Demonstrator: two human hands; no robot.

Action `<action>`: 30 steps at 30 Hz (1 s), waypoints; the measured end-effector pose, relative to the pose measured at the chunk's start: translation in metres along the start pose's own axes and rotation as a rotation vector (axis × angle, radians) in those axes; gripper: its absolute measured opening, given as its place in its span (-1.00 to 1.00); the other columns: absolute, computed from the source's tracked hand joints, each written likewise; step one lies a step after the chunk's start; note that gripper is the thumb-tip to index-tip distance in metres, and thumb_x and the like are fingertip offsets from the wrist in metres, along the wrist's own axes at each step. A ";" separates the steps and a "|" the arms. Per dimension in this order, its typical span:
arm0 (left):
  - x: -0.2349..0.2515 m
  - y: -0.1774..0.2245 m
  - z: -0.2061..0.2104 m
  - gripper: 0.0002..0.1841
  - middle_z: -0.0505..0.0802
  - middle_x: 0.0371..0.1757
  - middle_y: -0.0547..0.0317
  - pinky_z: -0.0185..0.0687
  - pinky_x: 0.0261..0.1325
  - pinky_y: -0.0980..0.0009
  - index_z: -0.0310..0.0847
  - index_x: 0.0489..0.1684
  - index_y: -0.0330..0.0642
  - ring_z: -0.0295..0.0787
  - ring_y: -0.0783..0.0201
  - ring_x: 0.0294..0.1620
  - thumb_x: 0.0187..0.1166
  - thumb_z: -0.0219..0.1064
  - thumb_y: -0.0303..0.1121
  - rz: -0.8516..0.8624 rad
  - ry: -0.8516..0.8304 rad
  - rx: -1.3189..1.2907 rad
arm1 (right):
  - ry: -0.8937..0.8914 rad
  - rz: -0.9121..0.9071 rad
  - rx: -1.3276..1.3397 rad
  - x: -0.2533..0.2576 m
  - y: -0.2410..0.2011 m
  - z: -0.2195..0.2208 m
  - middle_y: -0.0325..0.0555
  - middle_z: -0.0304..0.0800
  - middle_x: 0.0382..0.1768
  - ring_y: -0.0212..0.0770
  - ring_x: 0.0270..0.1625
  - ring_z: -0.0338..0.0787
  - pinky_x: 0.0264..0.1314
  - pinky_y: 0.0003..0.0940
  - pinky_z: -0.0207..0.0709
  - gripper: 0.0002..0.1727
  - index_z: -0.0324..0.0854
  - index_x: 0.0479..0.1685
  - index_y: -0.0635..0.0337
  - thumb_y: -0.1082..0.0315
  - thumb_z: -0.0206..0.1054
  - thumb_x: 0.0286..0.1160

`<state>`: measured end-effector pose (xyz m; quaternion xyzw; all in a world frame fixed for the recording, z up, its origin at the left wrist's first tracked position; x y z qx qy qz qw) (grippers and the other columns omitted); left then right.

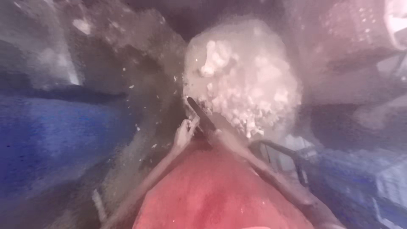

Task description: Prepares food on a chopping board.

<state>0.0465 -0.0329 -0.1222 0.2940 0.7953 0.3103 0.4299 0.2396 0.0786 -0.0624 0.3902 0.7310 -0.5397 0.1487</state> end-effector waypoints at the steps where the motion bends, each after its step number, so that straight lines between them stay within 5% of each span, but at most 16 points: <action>1: 0.004 0.001 -0.002 -0.61 0.87 -0.17 0.09 0.85 -0.07 0.24 0.53 0.35 -0.22 0.87 0.28 -0.26 0.77 0.21 -0.13 -0.007 -0.001 0.001 | 0.022 -0.001 0.016 0.002 -0.001 -0.006 0.10 0.78 0.06 -0.10 0.08 0.80 0.27 -0.09 0.65 -0.39 0.52 0.44 0.26 -0.06 -0.16 0.88; 3: 0.009 0.002 -0.006 -0.59 0.88 -0.10 0.05 0.85 -0.01 0.20 0.52 0.39 -0.23 0.88 0.25 -0.21 0.75 0.25 -0.14 -0.020 0.009 -0.010 | 0.173 -0.134 0.145 -0.010 -0.024 -0.020 -0.01 0.80 -0.08 -0.27 -0.07 0.79 0.14 -0.27 0.70 -0.35 0.52 0.45 0.32 -0.09 -0.06 0.82; 4: -0.002 -0.004 -0.003 -0.57 0.87 -0.04 0.01 0.84 0.03 0.16 0.51 0.41 -0.24 0.88 0.21 -0.17 0.74 0.28 -0.16 -0.043 -0.010 -0.018 | 0.249 -0.222 0.248 -0.025 -0.033 -0.014 -0.16 0.71 -0.30 -0.44 -0.28 0.69 -0.10 -0.46 0.65 -0.32 0.54 0.30 0.35 -0.17 -0.01 0.76; 5: 0.005 -0.002 -0.003 -0.58 0.87 -0.04 0.01 0.85 0.02 0.17 0.51 0.40 -0.24 0.88 0.21 -0.17 0.72 0.31 -0.17 -0.031 -0.002 -0.032 | 0.299 -0.288 0.294 -0.025 -0.040 -0.016 -0.21 0.70 -0.36 -0.51 -0.32 0.66 -0.13 -0.53 0.63 -0.29 0.58 0.20 0.38 -0.22 0.11 0.68; 7: 0.009 0.000 -0.003 -0.58 0.86 -0.07 0.01 0.84 0.02 0.15 0.53 0.36 -0.22 0.88 0.20 -0.18 0.70 0.33 -0.14 -0.025 0.000 -0.012 | 0.169 -0.204 0.134 -0.019 -0.027 -0.006 -0.04 0.84 -0.09 -0.36 -0.05 0.80 0.19 -0.34 0.70 -0.26 0.59 0.37 0.38 -0.21 0.01 0.75; 10: 0.004 0.015 -0.004 -0.62 0.87 -0.11 0.07 0.84 -0.08 0.22 0.58 0.28 -0.21 0.87 0.27 -0.24 0.68 0.34 -0.14 0.021 -0.040 -0.047 | -0.130 0.119 0.091 -0.008 0.013 0.015 0.06 0.73 0.04 -0.14 0.04 0.75 0.23 -0.14 0.62 -0.37 0.54 0.39 0.23 -0.10 -0.21 0.90; 12: 0.009 0.045 -0.011 -0.60 0.80 0.27 0.08 0.81 0.19 0.30 0.54 0.44 -0.17 0.83 0.30 0.12 0.66 0.33 -0.34 0.190 -0.115 -0.179 | 0.062 0.053 0.052 -0.008 0.003 -0.012 0.09 0.77 0.04 -0.09 0.05 0.80 0.23 -0.08 0.66 -0.39 0.52 0.45 0.22 -0.08 -0.15 0.88; 14: 0.005 0.061 -0.023 -0.48 0.53 0.64 -0.03 0.68 0.41 0.29 0.41 0.64 -0.15 0.66 0.22 0.45 0.65 0.24 -0.46 0.263 -0.099 -0.200 | 0.254 -0.095 0.036 -0.019 -0.013 -0.028 0.09 0.79 0.05 -0.11 0.05 0.82 0.24 -0.09 0.70 -0.37 0.45 0.55 0.28 -0.05 -0.10 0.84; 17: 0.003 0.067 -0.049 -0.58 0.68 0.46 -0.16 0.68 0.38 0.28 0.51 0.50 -0.32 0.73 0.18 0.34 0.69 0.22 -0.40 0.270 0.137 -0.164 | 0.159 -0.087 0.055 -0.007 -0.026 -0.024 0.08 0.78 0.02 -0.11 0.04 0.80 0.25 -0.09 0.68 -0.35 0.45 0.54 0.30 -0.07 -0.10 0.84; 20: -0.010 0.078 -0.017 -0.38 0.50 0.68 -0.15 0.53 0.57 0.23 0.38 0.68 -0.24 0.56 0.12 0.58 0.70 0.28 -0.09 0.357 -0.075 -0.012 | -0.119 0.138 0.165 0.022 -0.003 0.007 0.13 0.71 -0.04 -0.07 -0.10 0.75 0.06 -0.07 0.65 -0.29 0.47 0.44 0.25 -0.21 -0.19 0.85; 22: -0.004 0.089 0.023 -0.18 0.15 0.88 -0.17 0.44 0.64 0.18 0.15 0.86 -0.08 0.34 0.07 0.75 0.65 0.28 0.13 0.367 -0.241 0.119 | -0.006 0.178 0.261 0.033 0.009 -0.003 0.04 0.72 0.01 -0.20 -0.08 0.74 0.00 -0.18 0.66 -0.30 0.54 0.41 0.20 -0.21 -0.20 0.85; 24: 0.011 0.107 0.068 -0.10 -0.03 0.92 -0.19 0.15 0.83 0.05 0.07 0.91 0.08 -0.02 -0.02 0.91 0.57 0.31 0.23 0.445 -0.342 0.146 | 0.171 0.174 0.409 0.028 0.025 -0.020 0.11 0.69 0.36 -0.20 0.37 0.70 0.48 -0.14 0.55 -0.34 0.49 0.55 0.25 -0.09 -0.19 0.89; 26: 0.038 0.149 0.101 -0.09 -0.10 0.95 -0.09 0.08 0.86 0.02 -0.05 0.94 0.17 -0.10 0.00 0.93 0.60 0.30 0.21 0.551 -0.517 0.155 | 0.383 0.191 0.505 0.014 0.036 -0.056 0.08 0.74 0.24 -0.24 0.18 0.76 0.33 -0.22 0.63 -0.39 0.47 0.55 0.29 0.01 -0.19 0.92; 28: 0.062 0.197 0.103 -0.30 0.11 0.92 0.03 0.21 0.78 0.09 0.16 0.87 0.09 0.17 0.09 0.84 0.73 0.25 0.00 0.622 -0.703 0.146 | 0.565 0.217 0.612 -0.004 0.047 -0.080 -0.09 0.63 -0.43 -0.29 -0.55 0.59 -0.49 -0.30 0.58 -0.40 0.56 0.18 0.28 -0.04 -0.24 0.92; 29: 0.077 0.220 0.091 -0.44 0.39 0.80 0.07 0.32 0.73 0.15 0.38 0.74 0.02 0.39 0.16 0.73 0.77 0.22 -0.08 0.654 -0.697 0.132 | 0.621 0.196 0.618 -0.018 0.047 -0.089 -0.18 0.58 -0.52 -0.35 -0.62 0.54 -0.56 -0.36 0.55 -0.42 0.54 0.09 0.25 -0.04 -0.25 0.92; 30: 0.097 0.238 0.069 -0.55 0.65 0.59 0.08 0.48 0.61 0.16 0.54 0.59 -0.02 0.62 0.20 0.54 0.79 0.19 -0.14 0.651 -0.590 0.137 | 0.658 0.148 0.561 -0.034 0.042 -0.097 -0.19 0.68 -0.38 -0.38 -0.47 0.64 -0.38 -0.36 0.64 -0.44 0.57 0.23 0.26 0.00 -0.21 0.91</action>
Point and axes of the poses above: each hand's wrist, its own x-axis towards the middle knuckle, its own z-axis out of the palm, y = z × x, the point moved 9 cm from there along x, towards the middle knuckle
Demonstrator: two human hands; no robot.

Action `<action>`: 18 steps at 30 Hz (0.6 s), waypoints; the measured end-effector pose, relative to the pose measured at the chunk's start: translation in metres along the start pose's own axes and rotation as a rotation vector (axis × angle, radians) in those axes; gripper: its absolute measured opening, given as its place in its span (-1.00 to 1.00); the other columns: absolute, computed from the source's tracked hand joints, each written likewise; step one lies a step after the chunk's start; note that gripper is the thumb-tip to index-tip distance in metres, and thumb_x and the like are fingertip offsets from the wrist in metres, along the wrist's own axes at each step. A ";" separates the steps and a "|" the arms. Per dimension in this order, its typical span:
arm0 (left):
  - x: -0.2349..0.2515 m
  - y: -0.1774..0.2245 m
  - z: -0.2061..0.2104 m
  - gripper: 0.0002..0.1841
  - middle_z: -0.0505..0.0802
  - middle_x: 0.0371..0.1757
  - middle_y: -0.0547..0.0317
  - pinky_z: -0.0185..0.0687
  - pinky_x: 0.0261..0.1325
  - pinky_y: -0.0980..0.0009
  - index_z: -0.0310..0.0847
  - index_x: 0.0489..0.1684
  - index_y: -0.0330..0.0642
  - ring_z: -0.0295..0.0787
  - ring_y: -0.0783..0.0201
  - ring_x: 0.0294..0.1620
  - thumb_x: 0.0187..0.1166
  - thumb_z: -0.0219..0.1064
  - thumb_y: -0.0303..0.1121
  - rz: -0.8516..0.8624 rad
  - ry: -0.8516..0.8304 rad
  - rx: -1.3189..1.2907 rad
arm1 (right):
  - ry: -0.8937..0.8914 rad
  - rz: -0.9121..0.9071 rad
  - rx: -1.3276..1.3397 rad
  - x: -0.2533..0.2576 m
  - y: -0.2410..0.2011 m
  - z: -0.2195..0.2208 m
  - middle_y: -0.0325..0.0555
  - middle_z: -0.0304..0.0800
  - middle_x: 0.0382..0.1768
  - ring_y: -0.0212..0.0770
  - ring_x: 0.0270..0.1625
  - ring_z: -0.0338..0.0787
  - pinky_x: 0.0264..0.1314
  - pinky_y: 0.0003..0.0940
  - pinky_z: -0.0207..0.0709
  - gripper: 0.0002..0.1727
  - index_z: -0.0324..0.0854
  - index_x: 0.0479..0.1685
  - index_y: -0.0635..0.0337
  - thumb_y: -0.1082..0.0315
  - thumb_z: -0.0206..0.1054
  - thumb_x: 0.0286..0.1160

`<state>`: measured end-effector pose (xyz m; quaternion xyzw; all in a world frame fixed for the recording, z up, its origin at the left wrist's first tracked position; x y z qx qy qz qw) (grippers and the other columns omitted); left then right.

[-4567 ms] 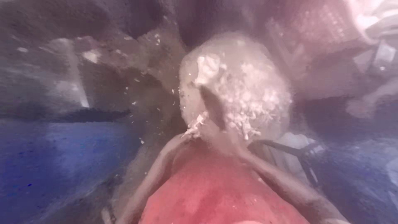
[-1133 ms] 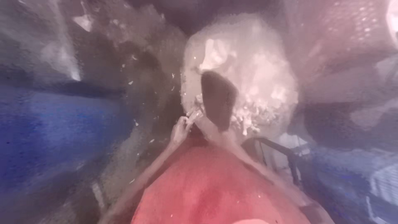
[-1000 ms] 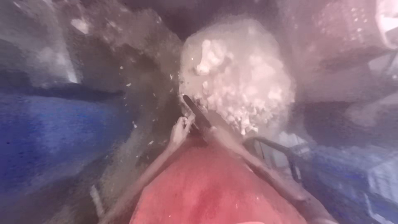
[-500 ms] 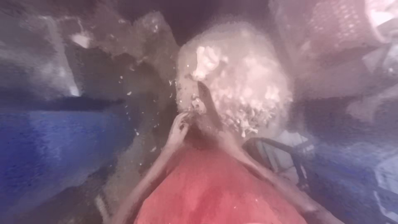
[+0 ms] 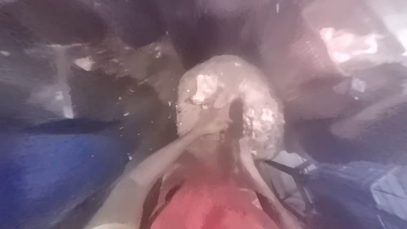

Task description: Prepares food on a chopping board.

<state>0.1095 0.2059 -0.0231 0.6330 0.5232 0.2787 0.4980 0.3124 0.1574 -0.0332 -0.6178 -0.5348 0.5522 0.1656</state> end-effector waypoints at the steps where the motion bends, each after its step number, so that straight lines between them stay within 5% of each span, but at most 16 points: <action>1: 0.003 -0.005 -0.037 -0.59 0.77 0.43 0.00 0.56 0.52 0.05 0.60 0.51 -0.09 0.72 0.12 0.40 0.79 0.19 -0.18 -0.060 0.151 0.078 | -0.016 -0.072 -0.052 -0.011 -0.005 -0.006 -0.11 0.80 -0.14 -0.35 -0.25 0.76 -0.14 -0.32 0.73 -0.46 0.54 0.41 0.26 0.05 -0.14 0.89; 4: -0.013 -0.059 -0.119 -0.61 0.72 0.46 0.02 0.47 0.53 -0.15 0.60 0.48 0.02 0.63 -0.01 0.47 0.72 0.23 -0.18 -0.309 0.525 0.324 | -0.226 -0.101 -0.286 -0.042 0.009 -0.005 0.05 0.77 0.26 -0.23 0.21 0.81 0.37 -0.19 0.69 -0.41 0.36 0.65 0.24 0.05 0.05 0.81; 8: -0.016 -0.100 -0.150 -0.59 0.81 0.23 -0.17 0.63 0.29 -0.20 0.69 0.34 -0.13 0.76 -0.09 0.23 0.60 0.43 -0.17 -0.383 0.510 0.172 | -0.636 0.061 -0.539 -0.060 0.070 0.023 0.30 0.77 0.09 0.11 0.16 0.78 0.34 0.10 0.57 -0.37 0.54 0.39 0.39 -0.07 0.16 0.76; 11: -0.034 -0.023 -0.175 -0.73 0.81 -0.08 -0.09 0.71 0.06 -0.01 0.69 0.10 -0.22 0.77 0.06 -0.10 0.60 0.44 -0.27 -0.291 0.562 0.108 | -0.582 0.088 -0.564 -0.061 0.075 0.024 0.26 0.75 0.19 0.14 0.27 0.77 0.42 0.15 0.57 -0.37 0.51 0.47 0.29 -0.11 0.09 0.79; 15: -0.084 0.072 -0.182 -0.91 0.76 -0.33 0.22 0.68 -0.31 0.43 0.61 -0.07 -0.16 0.68 0.42 -0.40 0.60 0.27 -0.49 0.022 0.705 -0.219 | -0.418 0.062 -0.295 -0.039 0.082 0.009 0.04 0.72 -0.24 -0.14 -0.21 0.74 -0.03 -0.10 0.68 -0.51 0.59 0.23 0.34 0.04 0.05 0.82; 16: -0.096 0.093 -0.178 -0.90 0.76 -0.34 0.24 0.69 -0.30 0.50 0.56 -0.14 -0.16 0.69 0.46 -0.39 0.56 0.22 -0.57 0.068 0.741 -0.310 | -0.362 0.060 -0.291 -0.031 0.077 0.003 0.09 0.74 -0.18 -0.11 -0.17 0.77 -0.01 -0.07 0.70 -0.52 0.58 0.29 0.34 0.07 0.05 0.84; 17: -0.113 0.121 -0.169 -0.85 0.72 -0.34 0.20 0.67 -0.24 0.55 0.49 -0.21 -0.22 0.67 0.46 -0.36 0.53 0.13 -0.69 -0.040 0.793 -0.386 | -0.325 0.043 -0.321 -0.026 0.071 -0.001 0.18 0.78 -0.01 -0.03 -0.04 0.80 0.11 0.01 0.68 -0.49 0.53 0.45 0.32 0.08 0.04 0.85; 18: -0.130 0.155 -0.157 -0.82 0.66 -0.33 0.16 0.65 -0.13 0.55 0.43 -0.22 -0.30 0.65 0.43 -0.31 0.59 0.03 -0.77 -0.347 0.827 -0.454 | -0.307 0.018 -0.364 -0.020 0.065 -0.001 0.22 0.77 0.11 0.03 0.05 0.80 0.19 0.06 0.65 -0.46 0.46 0.57 0.27 0.07 0.01 0.86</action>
Point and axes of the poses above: each hand's wrist, its own x-axis towards the middle knuckle, its own z-axis out of the palm, y = z × x, the point moved 9 cm from there along x, towards the middle knuckle
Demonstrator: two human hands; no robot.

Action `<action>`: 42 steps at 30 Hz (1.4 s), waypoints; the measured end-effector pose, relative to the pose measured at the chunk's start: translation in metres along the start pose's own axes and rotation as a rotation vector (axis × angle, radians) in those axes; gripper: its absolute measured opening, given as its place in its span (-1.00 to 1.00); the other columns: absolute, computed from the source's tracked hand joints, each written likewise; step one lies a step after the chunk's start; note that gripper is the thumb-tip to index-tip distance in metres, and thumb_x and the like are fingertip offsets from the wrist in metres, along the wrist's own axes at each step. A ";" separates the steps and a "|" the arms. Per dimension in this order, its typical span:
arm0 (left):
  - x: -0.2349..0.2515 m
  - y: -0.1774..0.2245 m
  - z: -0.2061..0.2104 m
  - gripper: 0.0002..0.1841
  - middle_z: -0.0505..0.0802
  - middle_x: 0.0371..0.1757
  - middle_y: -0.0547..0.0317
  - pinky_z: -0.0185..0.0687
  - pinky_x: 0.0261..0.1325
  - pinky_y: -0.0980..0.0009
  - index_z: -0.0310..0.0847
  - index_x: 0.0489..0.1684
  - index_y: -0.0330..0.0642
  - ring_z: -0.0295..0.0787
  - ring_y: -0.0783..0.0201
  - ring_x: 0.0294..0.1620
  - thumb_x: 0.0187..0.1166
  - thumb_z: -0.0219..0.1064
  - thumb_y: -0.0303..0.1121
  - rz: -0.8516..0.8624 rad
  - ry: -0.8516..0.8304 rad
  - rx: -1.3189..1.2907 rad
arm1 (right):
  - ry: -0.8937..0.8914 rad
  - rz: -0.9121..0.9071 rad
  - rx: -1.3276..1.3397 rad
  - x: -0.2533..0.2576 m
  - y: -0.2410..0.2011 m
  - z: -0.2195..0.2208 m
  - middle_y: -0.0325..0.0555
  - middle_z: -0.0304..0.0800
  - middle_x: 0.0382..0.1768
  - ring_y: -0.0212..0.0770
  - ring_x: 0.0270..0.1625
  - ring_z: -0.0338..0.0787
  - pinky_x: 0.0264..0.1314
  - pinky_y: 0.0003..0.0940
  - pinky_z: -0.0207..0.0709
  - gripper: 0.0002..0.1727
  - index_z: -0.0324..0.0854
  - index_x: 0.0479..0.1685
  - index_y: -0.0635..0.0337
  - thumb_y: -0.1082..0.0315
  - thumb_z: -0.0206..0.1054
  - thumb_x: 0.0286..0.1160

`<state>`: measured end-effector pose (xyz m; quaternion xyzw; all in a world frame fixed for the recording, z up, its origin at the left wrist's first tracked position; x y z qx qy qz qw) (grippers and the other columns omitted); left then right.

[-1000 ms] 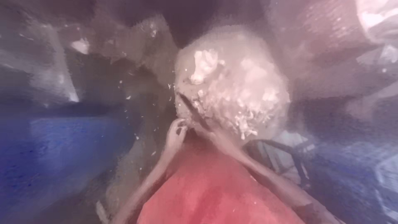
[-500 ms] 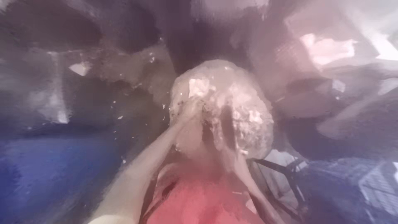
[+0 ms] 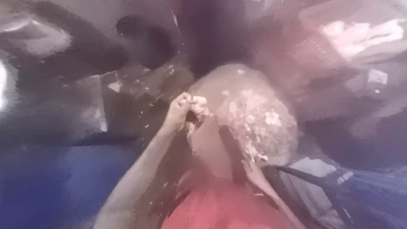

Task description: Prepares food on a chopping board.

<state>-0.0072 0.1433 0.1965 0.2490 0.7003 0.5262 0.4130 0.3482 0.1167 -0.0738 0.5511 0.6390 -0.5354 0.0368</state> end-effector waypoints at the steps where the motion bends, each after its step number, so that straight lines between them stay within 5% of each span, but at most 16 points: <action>1: -0.027 0.013 0.001 -0.80 0.64 -0.21 0.17 0.62 0.13 0.52 0.42 -0.10 -0.28 0.66 0.43 -0.16 0.73 -0.07 -0.73 -0.419 0.087 0.051 | 0.024 -0.024 -0.039 0.006 -0.008 -0.003 0.22 0.76 0.10 0.05 0.03 0.80 0.18 0.09 0.64 -0.45 0.46 0.55 0.27 0.04 -0.01 0.87; 5: 0.013 -0.139 -0.051 -0.86 0.77 -0.30 0.30 0.71 -0.16 0.43 0.54 -0.15 -0.12 0.72 0.43 -0.27 0.57 0.07 -0.52 0.157 -0.005 -0.185 | 0.124 -0.289 -0.035 0.007 -0.106 -0.026 0.14 0.78 -0.01 -0.10 -0.01 0.80 0.17 -0.06 0.68 -0.40 0.47 0.50 0.34 0.02 -0.14 0.88; 8: 0.021 -0.231 -0.064 -0.84 0.76 -0.38 0.27 0.69 -0.22 0.43 0.61 -0.10 -0.27 0.70 0.43 -0.37 0.68 0.09 -0.48 0.088 0.031 -0.005 | 0.200 -0.669 0.217 -0.039 -0.225 -0.054 -0.15 0.76 0.01 -0.50 0.01 0.74 0.18 -0.48 0.68 -0.30 0.38 0.55 0.39 -0.08 -0.22 0.88; 11: 0.013 -0.239 -0.059 -0.85 0.78 -0.41 0.25 0.70 -0.25 0.43 0.65 -0.13 -0.28 0.71 0.43 -0.40 0.62 0.15 -0.51 0.101 -0.012 0.101 | 0.215 -0.893 0.322 -0.074 -0.303 -0.042 -0.35 0.82 -0.03 -0.56 0.03 0.79 0.17 -0.50 0.73 -0.34 0.53 0.31 0.18 -0.27 0.12 0.67; 13: 0.006 -0.231 -0.058 -0.86 0.72 -0.43 0.32 0.60 -0.27 0.51 0.67 -0.13 -0.25 0.62 0.51 -0.43 0.58 0.19 -0.51 0.148 -0.077 0.196 | 0.182 -0.852 0.160 -0.041 -0.280 0.014 -0.13 0.87 0.07 -0.36 0.16 0.81 0.28 -0.35 0.68 -0.46 0.70 0.27 0.24 -0.04 0.34 0.59; 16: 0.001 -0.219 -0.064 -0.84 0.80 -0.33 0.28 0.70 -0.14 0.46 0.73 -0.10 -0.22 0.71 0.50 -0.33 0.62 0.21 -0.42 0.221 -0.161 0.360 | -0.019 -0.556 -0.174 0.028 -0.183 0.084 0.05 0.64 0.47 -0.17 0.50 0.64 0.60 -0.14 0.52 -0.37 0.40 0.66 0.18 -0.03 0.11 0.76; 18: -0.017 -0.208 -0.072 -0.84 0.79 -0.32 0.29 0.63 -0.14 0.45 0.74 -0.14 -0.16 0.69 0.50 -0.30 0.61 0.23 -0.36 0.136 -0.161 0.379 | -0.108 -0.250 -0.362 0.030 -0.127 0.092 0.14 0.69 0.38 0.01 0.41 0.71 0.48 0.08 0.53 -0.40 0.47 0.56 0.21 -0.05 -0.06 0.84; 22: -0.039 -0.196 -0.081 -0.94 0.80 -0.31 0.24 0.75 -0.18 0.37 0.53 -0.15 -0.06 0.75 0.34 -0.32 0.62 0.17 -0.43 0.086 -0.099 -0.551 | -0.109 -0.018 -0.343 0.031 -0.068 0.045 0.26 0.78 0.16 0.18 0.25 0.77 0.38 0.23 0.54 -0.33 0.54 0.46 0.24 -0.14 -0.16 0.86; 24: -0.032 -0.215 -0.074 -0.91 0.75 -0.22 0.19 0.76 -0.11 0.30 0.39 0.02 -0.01 0.74 0.28 -0.27 0.79 -0.01 -0.35 -0.010 -0.039 -0.776 | 0.007 -0.068 -0.248 0.038 -0.074 0.018 0.17 0.76 -0.02 0.03 0.04 0.78 0.20 0.07 0.62 -0.34 0.55 0.40 0.26 -0.11 -0.21 0.88; 27: -0.022 -0.306 -0.059 -0.82 0.74 -0.29 0.12 0.74 -0.26 0.32 0.43 0.18 -0.23 0.71 0.27 -0.40 0.85 0.01 -0.37 -0.293 0.087 -0.585 | 0.185 -0.295 -0.096 0.012 -0.154 -0.015 0.15 0.77 0.03 -0.14 0.05 0.79 0.23 -0.17 0.66 -0.42 0.46 0.47 0.41 0.11 -0.21 0.89; 29: -0.030 -0.353 -0.054 -0.80 0.70 -0.40 0.14 0.68 -0.42 0.37 0.44 0.13 -0.27 0.64 0.30 -0.54 0.85 0.07 -0.32 -0.409 0.130 -0.454 | 0.276 -0.548 0.102 -0.016 -0.210 -0.028 -0.13 0.73 -0.17 -0.48 -0.17 0.73 -0.02 -0.48 0.68 -0.36 0.44 0.42 0.44 0.01 -0.21 0.87; 31: -0.044 -0.363 -0.049 -0.83 0.70 -0.42 0.17 0.64 -0.42 0.39 0.47 0.05 -0.26 0.62 0.33 -0.53 0.83 0.08 -0.34 -0.416 0.091 -0.385 | 0.205 -0.689 0.272 -0.039 -0.237 -0.022 -0.26 0.76 -0.02 -0.63 0.00 0.73 0.14 -0.57 0.69 -0.22 0.38 0.46 0.40 -0.24 -0.16 0.81; 34: -0.057 -0.368 -0.040 -0.84 0.72 -0.42 0.17 0.65 -0.45 0.38 0.48 -0.06 -0.25 0.63 0.32 -0.54 0.82 0.10 -0.34 -0.394 0.019 -0.307 | 0.096 -0.655 0.052 -0.016 -0.198 0.027 0.03 0.80 0.08 -0.37 0.15 0.76 0.33 -0.37 0.64 -0.18 0.51 0.37 0.47 -0.24 -0.12 0.79; 37: -0.053 -0.365 -0.038 -0.82 0.68 -0.45 0.19 0.62 -0.50 0.40 0.49 -0.07 -0.26 0.59 0.33 -0.59 0.79 0.15 -0.31 -0.300 -0.031 -0.177 | -0.169 -0.250 -0.455 0.049 -0.136 0.067 0.22 0.78 0.12 0.11 0.20 0.81 0.33 0.12 0.61 -0.38 0.48 0.48 0.24 -0.09 -0.14 0.88; 39: -0.041 -0.360 -0.044 -0.81 0.68 -0.43 0.19 0.62 -0.47 0.41 0.50 -0.06 -0.26 0.59 0.36 -0.56 0.77 0.17 -0.28 -0.227 -0.035 -0.054 | -0.152 -0.242 -0.517 0.046 -0.152 0.067 0.16 0.81 0.08 0.13 0.14 0.84 0.25 0.18 0.64 -0.39 0.46 0.51 0.14 -0.13 -0.14 0.86; 42: -0.038 -0.360 -0.050 -0.79 0.71 -0.25 0.11 0.68 -0.14 0.37 0.56 0.01 -0.33 0.67 0.35 -0.29 0.75 0.18 -0.32 -0.156 -0.033 0.098 | -0.078 -0.452 -0.249 -0.006 -0.197 0.061 0.08 0.78 0.12 -0.12 0.13 0.79 0.31 -0.10 0.65 -0.43 0.49 0.48 0.26 0.00 -0.07 0.82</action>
Point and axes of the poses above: each hand's wrist, its own x-axis towards the middle knuckle, its own z-axis out of the palm, y = z × x, the point moved 9 cm from there along x, towards the middle knuckle
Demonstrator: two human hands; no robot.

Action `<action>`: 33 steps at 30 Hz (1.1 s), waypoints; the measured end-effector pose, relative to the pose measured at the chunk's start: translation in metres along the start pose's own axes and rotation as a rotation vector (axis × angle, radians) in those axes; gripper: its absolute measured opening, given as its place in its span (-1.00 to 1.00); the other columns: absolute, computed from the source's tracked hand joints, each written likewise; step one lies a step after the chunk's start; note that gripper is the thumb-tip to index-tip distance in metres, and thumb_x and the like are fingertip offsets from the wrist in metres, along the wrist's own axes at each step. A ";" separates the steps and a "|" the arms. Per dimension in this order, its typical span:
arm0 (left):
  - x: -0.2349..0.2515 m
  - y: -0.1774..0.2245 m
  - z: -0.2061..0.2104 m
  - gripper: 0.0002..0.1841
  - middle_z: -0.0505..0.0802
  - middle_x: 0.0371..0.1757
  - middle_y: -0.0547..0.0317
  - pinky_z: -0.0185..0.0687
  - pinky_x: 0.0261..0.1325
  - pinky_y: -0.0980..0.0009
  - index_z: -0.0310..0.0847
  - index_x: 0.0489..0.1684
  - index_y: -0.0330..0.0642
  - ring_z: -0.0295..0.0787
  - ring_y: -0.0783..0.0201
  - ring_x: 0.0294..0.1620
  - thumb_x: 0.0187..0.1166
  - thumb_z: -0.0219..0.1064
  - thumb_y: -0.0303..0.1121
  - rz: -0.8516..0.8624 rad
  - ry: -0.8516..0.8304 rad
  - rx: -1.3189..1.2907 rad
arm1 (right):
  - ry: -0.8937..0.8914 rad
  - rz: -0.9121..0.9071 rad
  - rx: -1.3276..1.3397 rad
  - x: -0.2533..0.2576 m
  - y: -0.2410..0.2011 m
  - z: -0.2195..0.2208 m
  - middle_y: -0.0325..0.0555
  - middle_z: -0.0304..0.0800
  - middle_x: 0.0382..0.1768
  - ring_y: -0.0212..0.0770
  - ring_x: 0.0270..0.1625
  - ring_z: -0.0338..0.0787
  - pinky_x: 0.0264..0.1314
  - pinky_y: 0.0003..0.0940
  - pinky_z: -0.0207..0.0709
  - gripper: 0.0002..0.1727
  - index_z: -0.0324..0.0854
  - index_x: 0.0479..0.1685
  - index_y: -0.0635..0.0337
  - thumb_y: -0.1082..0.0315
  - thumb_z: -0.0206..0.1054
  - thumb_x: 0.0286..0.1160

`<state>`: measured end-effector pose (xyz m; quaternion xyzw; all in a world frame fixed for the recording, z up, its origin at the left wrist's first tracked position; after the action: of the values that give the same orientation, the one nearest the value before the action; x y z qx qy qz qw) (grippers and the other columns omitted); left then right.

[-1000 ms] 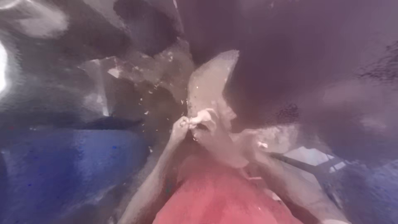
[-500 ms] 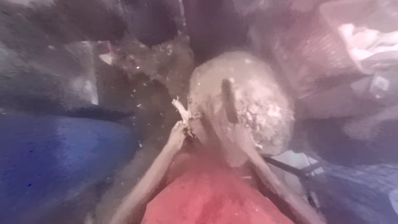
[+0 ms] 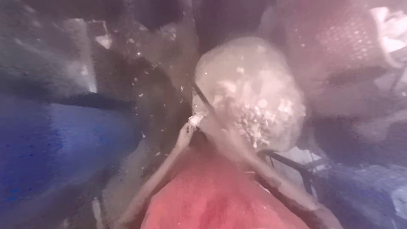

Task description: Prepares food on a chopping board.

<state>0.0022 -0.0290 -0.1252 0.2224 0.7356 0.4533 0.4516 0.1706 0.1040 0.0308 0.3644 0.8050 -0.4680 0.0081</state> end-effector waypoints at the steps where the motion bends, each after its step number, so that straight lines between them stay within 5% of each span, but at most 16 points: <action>1: 0.003 0.001 -0.001 -0.77 0.74 -0.20 0.06 0.71 -0.06 0.35 0.57 0.08 -0.36 0.71 0.33 -0.22 0.74 0.19 -0.34 0.009 -0.005 -0.001 | 0.049 -0.058 0.082 -0.002 -0.005 0.002 0.10 0.79 0.09 -0.16 0.10 0.79 0.28 -0.17 0.67 -0.42 0.50 0.46 0.34 0.03 -0.03 0.79; 6: 0.013 0.007 0.004 -0.60 0.81 0.08 -0.07 0.74 0.18 0.25 0.51 0.42 -0.34 0.79 0.25 0.02 0.76 0.19 -0.25 0.033 -0.069 0.081 | -0.166 0.261 -0.100 0.024 0.060 0.032 0.20 0.77 0.16 0.07 0.23 0.79 0.37 0.08 0.60 -0.42 0.46 0.49 0.26 -0.03 -0.12 0.89; 9: 0.014 0.002 0.008 -0.57 0.80 0.14 -0.14 0.70 0.27 0.15 0.46 0.49 -0.34 0.78 0.16 0.11 0.81 0.12 -0.23 0.054 -0.090 0.200 | 0.067 0.047 0.143 0.003 0.005 0.006 -0.01 0.77 -0.13 -0.23 -0.11 0.78 0.06 -0.23 0.71 -0.38 0.50 0.37 0.37 -0.05 -0.12 0.83; 11: 0.016 -0.004 0.009 -0.49 0.81 0.22 -0.18 0.67 0.38 0.02 0.38 0.63 -0.25 0.80 0.05 0.22 0.82 0.12 -0.14 0.010 -0.102 0.328 | 0.255 -0.132 0.220 -0.006 -0.006 0.003 -0.06 0.81 -0.14 -0.40 -0.11 0.79 0.05 -0.39 0.73 -0.27 0.56 0.27 0.44 -0.18 -0.04 0.79; 13: 0.020 0.000 0.007 -0.49 0.84 0.13 -0.21 0.66 0.33 -0.09 0.41 0.59 -0.22 0.82 -0.05 0.17 0.85 0.01 -0.07 -0.023 -0.062 0.453 | 0.075 0.042 0.027 0.004 0.028 0.025 0.10 0.82 0.16 -0.17 0.17 0.82 0.33 -0.14 0.67 -0.36 0.51 0.50 0.30 -0.06 -0.03 0.80; 15: 0.016 0.001 0.006 -0.47 0.84 0.15 -0.23 0.65 0.34 -0.12 0.38 0.63 -0.23 0.83 -0.10 0.19 0.89 -0.08 -0.05 -0.017 -0.034 0.499 | -0.188 0.302 -0.072 0.011 0.067 0.048 0.20 0.75 0.24 0.06 0.29 0.77 0.43 0.10 0.55 -0.40 0.45 0.57 0.18 -0.06 -0.13 0.88; 19: 0.015 0.001 0.003 -0.49 0.84 0.11 -0.23 0.67 0.30 -0.11 0.43 0.58 -0.23 0.83 -0.08 0.13 0.88 -0.03 -0.06 -0.016 0.004 0.440 | 0.077 0.070 0.302 -0.002 0.010 0.020 -0.12 0.71 -0.25 -0.38 -0.30 0.70 -0.14 -0.38 0.70 -0.41 0.46 0.45 0.38 0.02 -0.06 0.82; 21: 0.022 0.005 0.005 -0.50 0.86 0.01 -0.20 0.70 0.23 -0.09 0.48 0.50 -0.23 0.85 -0.06 0.05 0.88 -0.04 -0.05 -0.012 0.016 0.456 | 0.242 -0.070 0.233 -0.007 -0.007 0.010 -0.11 0.85 -0.11 -0.46 -0.06 0.80 0.12 -0.43 0.72 -0.27 0.59 0.32 0.40 -0.19 0.03 0.74; 24: 0.024 0.009 0.008 -0.51 0.86 0.05 -0.24 0.69 0.27 -0.13 0.44 0.54 -0.25 0.86 -0.11 0.09 0.88 -0.03 -0.09 -0.001 0.032 0.508 | -0.098 0.181 0.005 0.004 0.035 0.049 0.04 0.83 0.02 -0.16 0.06 0.83 0.25 -0.11 0.67 -0.37 0.56 0.43 0.22 -0.11 -0.09 0.83; 26: 0.021 0.008 0.005 -0.52 0.85 0.06 -0.24 0.69 0.27 -0.10 0.45 0.53 -0.31 0.86 -0.09 0.09 0.87 -0.02 -0.13 0.038 0.029 0.482 | -0.229 0.377 0.152 0.006 0.081 0.075 0.10 0.75 0.01 -0.08 0.01 0.78 0.18 -0.09 0.66 -0.38 0.52 0.42 0.24 -0.10 -0.17 0.89; 30: 0.018 0.014 -0.036 -0.66 0.83 -0.02 -0.06 0.73 0.15 0.18 0.61 0.21 -0.33 0.80 0.21 -0.02 0.79 0.13 -0.22 0.085 0.037 0.286 | 0.151 0.423 0.043 -0.028 0.118 0.026 0.18 0.75 0.30 0.02 0.35 0.76 0.50 0.02 0.55 -0.37 0.44 0.60 0.24 -0.05 -0.09 0.87; 33: 0.028 0.039 -0.121 -0.68 0.82 -0.09 -0.04 0.73 0.00 0.20 0.63 0.10 -0.35 0.77 0.23 -0.15 0.80 0.13 -0.24 0.005 0.186 0.373 | 0.166 0.355 0.067 -0.073 0.138 0.003 0.20 0.73 0.30 0.01 0.37 0.73 0.52 0.00 0.54 -0.39 0.45 0.56 0.31 0.01 0.09 0.77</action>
<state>-0.1195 -0.0453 -0.0828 0.2610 0.8448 0.3292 0.3314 0.3054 0.1004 -0.0479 0.5382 0.7100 -0.4540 0.0119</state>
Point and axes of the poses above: each hand's wrist, its own x-axis towards the middle knuckle, its own z-axis out of the palm, y = z × x, the point moved 9 cm from there along x, towards the middle knuckle
